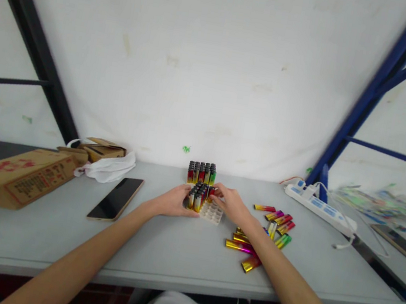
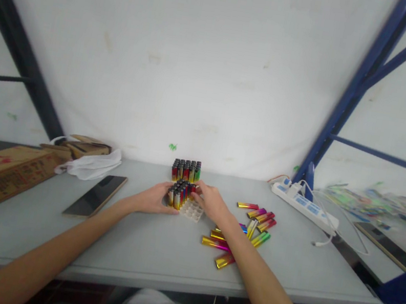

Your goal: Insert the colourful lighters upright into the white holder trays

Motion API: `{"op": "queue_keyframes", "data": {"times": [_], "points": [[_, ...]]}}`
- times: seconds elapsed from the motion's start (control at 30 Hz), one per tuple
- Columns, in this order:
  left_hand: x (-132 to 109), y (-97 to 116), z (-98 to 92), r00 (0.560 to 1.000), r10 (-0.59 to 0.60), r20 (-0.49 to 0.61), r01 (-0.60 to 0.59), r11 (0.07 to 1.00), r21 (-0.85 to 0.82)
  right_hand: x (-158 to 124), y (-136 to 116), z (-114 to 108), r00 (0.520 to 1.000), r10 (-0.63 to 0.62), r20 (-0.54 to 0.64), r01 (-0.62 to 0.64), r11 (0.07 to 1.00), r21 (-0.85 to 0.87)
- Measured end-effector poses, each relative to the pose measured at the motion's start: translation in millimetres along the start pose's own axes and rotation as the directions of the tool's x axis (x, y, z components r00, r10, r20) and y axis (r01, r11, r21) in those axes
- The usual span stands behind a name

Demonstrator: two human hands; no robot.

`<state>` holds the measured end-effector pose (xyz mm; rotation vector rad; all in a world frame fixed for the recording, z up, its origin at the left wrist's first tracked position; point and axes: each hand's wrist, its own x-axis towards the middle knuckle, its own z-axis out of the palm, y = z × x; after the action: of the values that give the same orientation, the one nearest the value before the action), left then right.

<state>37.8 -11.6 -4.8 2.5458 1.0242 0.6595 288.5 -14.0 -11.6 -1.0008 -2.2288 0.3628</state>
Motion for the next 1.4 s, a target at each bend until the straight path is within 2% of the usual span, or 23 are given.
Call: {"op": "queue_keyframes", "data": {"times": [0.1, 0.17, 0.23, 0.3, 0.37, 0.47, 0.5, 0.57, 0.67, 0.77, 0.87, 0.97, 1.03, 1.1, 1.23, 1.33, 1.4], "points": [[1, -7, 0.1, 1.000, -0.012, 0.007, 0.012, 1.000, 0.009, 1, 5, -10, 0.999, -0.040, 0.003, 0.040, 0.987, -0.154], [2, -12, -0.8, 0.999, -0.038, -0.002, 0.038, 0.999, 0.015, -2, 15, -28, 0.998, -0.030, -0.055, 0.016, 0.970, -0.242], [2, -15, -2.3, 0.997, -0.073, -0.016, 0.073, 0.997, 0.025, -10, 30, -54, 0.994, 0.031, -0.102, -0.062, 0.946, -0.317], [1, -17, -3.8, 0.994, -0.104, -0.022, 0.105, 0.994, 0.030, -23, 47, -82, 0.988, 0.140, -0.057, -0.151, 0.917, -0.369], [1, -18, -4.9, 0.991, -0.130, -0.024, 0.130, 0.991, 0.042, -38, 63, -105, 0.951, 0.305, 0.051, -0.266, 0.892, -0.365], [0, -18, -5.4, 0.989, -0.146, -0.022, 0.147, 0.987, 0.060, -53, 79, -120, 0.841, 0.502, 0.205, -0.416, 0.840, -0.349], [0, -18, -5.3, 0.989, -0.143, -0.022, 0.144, 0.988, 0.061, -55, 82, -121, 0.814, 0.531, 0.236, -0.443, 0.830, -0.339], [0, -19, -4.8, 0.991, -0.132, -0.024, 0.133, 0.989, 0.064, -55, 84, -116, 0.800, 0.542, 0.256, -0.462, 0.830, -0.312], [0, -19, -4.0, 0.993, -0.114, -0.022, 0.115, 0.990, 0.080, -49, 86, -106, 0.860, 0.477, 0.180, -0.423, 0.865, -0.269], [-1, -18, -3.3, 0.994, -0.106, -0.023, 0.107, 0.991, 0.081, -41, 85, -95, 0.940, 0.339, -0.027, -0.339, 0.928, -0.156], [-2, -18, -2.8, 0.992, -0.122, -0.012, 0.123, 0.989, 0.087, -33, 76, -85, 0.957, 0.238, -0.166, -0.237, 0.971, 0.025], [-2, -19, -3.0, 0.990, -0.142, -0.019, 0.144, 0.986, 0.087, -25, 60, -72, 0.959, 0.253, -0.129, -0.216, 0.945, 0.244], [-1, -18, -4.3, 0.992, -0.129, -0.013, 0.130, 0.989, 0.075, -19, 49, -62, 0.956, 0.278, -0.098, -0.219, 0.893, 0.393], [0, -16, -6.3, 0.993, -0.116, -0.003, 0.116, 0.992, 0.052, -13, 42, -54, 0.936, 0.316, -0.157, -0.199, 0.841, 0.503], [0, -12, -9.7, 0.994, -0.109, 0.006, 0.109, 0.994, 0.031, -6, 41, -46, 0.849, 0.427, -0.312, -0.120, 0.731, 0.672], [0, -14, -8.9, 0.995, -0.105, 0.001, 0.104, 0.994, 0.035, -6, 42, -45, 0.813, 0.506, -0.289, -0.150, 0.662, 0.735], [0, -18, -7.4, 0.995, -0.103, -0.005, 0.103, 0.994, 0.037, -9, 41, -45, 0.831, 0.499, -0.248, -0.178, 0.659, 0.731]]}}
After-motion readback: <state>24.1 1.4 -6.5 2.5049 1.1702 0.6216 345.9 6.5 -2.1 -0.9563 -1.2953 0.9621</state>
